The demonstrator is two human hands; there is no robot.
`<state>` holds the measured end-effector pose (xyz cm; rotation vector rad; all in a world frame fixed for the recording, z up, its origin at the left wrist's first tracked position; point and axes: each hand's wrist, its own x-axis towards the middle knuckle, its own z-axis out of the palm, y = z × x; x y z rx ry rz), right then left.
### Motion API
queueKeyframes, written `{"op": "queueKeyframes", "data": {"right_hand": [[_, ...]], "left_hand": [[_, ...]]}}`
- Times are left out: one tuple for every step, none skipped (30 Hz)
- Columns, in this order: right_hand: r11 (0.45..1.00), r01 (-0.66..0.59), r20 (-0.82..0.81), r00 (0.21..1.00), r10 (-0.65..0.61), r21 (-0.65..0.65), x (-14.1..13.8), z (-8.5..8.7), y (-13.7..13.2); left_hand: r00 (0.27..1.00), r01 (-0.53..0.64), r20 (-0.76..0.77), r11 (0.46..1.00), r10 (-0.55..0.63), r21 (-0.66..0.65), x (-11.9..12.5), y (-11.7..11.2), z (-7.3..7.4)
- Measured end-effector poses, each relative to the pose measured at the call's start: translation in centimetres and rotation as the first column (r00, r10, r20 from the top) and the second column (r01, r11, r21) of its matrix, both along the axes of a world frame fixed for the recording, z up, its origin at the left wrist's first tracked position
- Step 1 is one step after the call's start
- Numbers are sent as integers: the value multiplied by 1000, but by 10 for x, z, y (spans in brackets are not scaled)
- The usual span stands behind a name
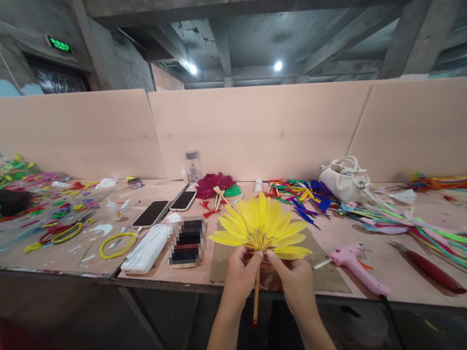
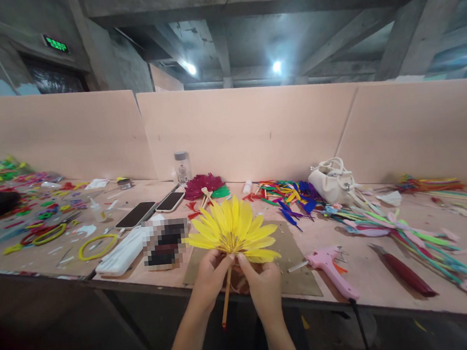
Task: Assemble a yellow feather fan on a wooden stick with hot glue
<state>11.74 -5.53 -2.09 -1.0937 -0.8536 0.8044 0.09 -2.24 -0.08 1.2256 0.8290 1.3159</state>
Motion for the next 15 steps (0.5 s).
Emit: {"op": "queueKeyframes", "data": {"right_hand": [[1000, 1, 7, 1000, 0, -5, 0, 1, 0], [1000, -6, 0, 1000, 6, -5, -1, 1, -1], [1000, -20, -30, 999, 20, 9, -1, 2, -1], [999, -38, -80, 996, 41, 36, -2, 2, 0], [996, -63, -139, 988, 72, 67, -3, 2, 0], [992, -83, -191, 976, 101, 97, -3, 2, 1], [989, -89, -233, 966, 116, 122, -4, 1, 2], [987, -82, -260, 959, 115, 136, -4, 0, 3], [989, -64, -277, 956, 100, 136, -4, 0, 4], [991, -41, -285, 956, 76, 128, -4, -1, 4], [992, -11, -291, 956, 47, 124, -4, -1, 5], [992, 22, -299, 954, 17, 125, -4, 0, 4], [991, 47, -307, 952, -5, 128, -4, 1, 4], [989, 67, -316, 949, -22, 134, -4, 2, 3], [985, 93, -327, 944, -41, 144, -4, 3, 3]], "left_hand": [[1000, -2, -2, 1000, 2, 5, 0, 0, 0], [1000, -3, -1, 1000, 3, 9, 0, 0, 0], [1000, -1, 5, 1000, 1, 10, 1, 0, 0], [1000, 1, 14, 1000, -1, 7, 1, 0, 1], [1000, 3, 26, 1000, -3, 1, 1, 0, 1], [999, 2, 36, 1000, -2, -5, 1, -1, 2], [999, -5, 42, 1000, 5, -10, 1, -1, 2], [999, -17, 46, 1000, 18, -15, 1, -1, 2], [998, -33, 46, 999, 34, -21, 1, 0, 2], [998, -48, 44, 998, 49, -30, 1, 0, 2], [997, -60, 43, 997, 62, -40, 1, 0, 2], [996, -71, 42, 996, 73, -49, 1, 1, 1], [996, -83, 41, 995, 85, -54, 1, 2, 0], [995, -94, 38, 994, 96, -54, 1, 3, -1], [994, -107, 33, 993, 108, -52, 1, 4, -2]]}}
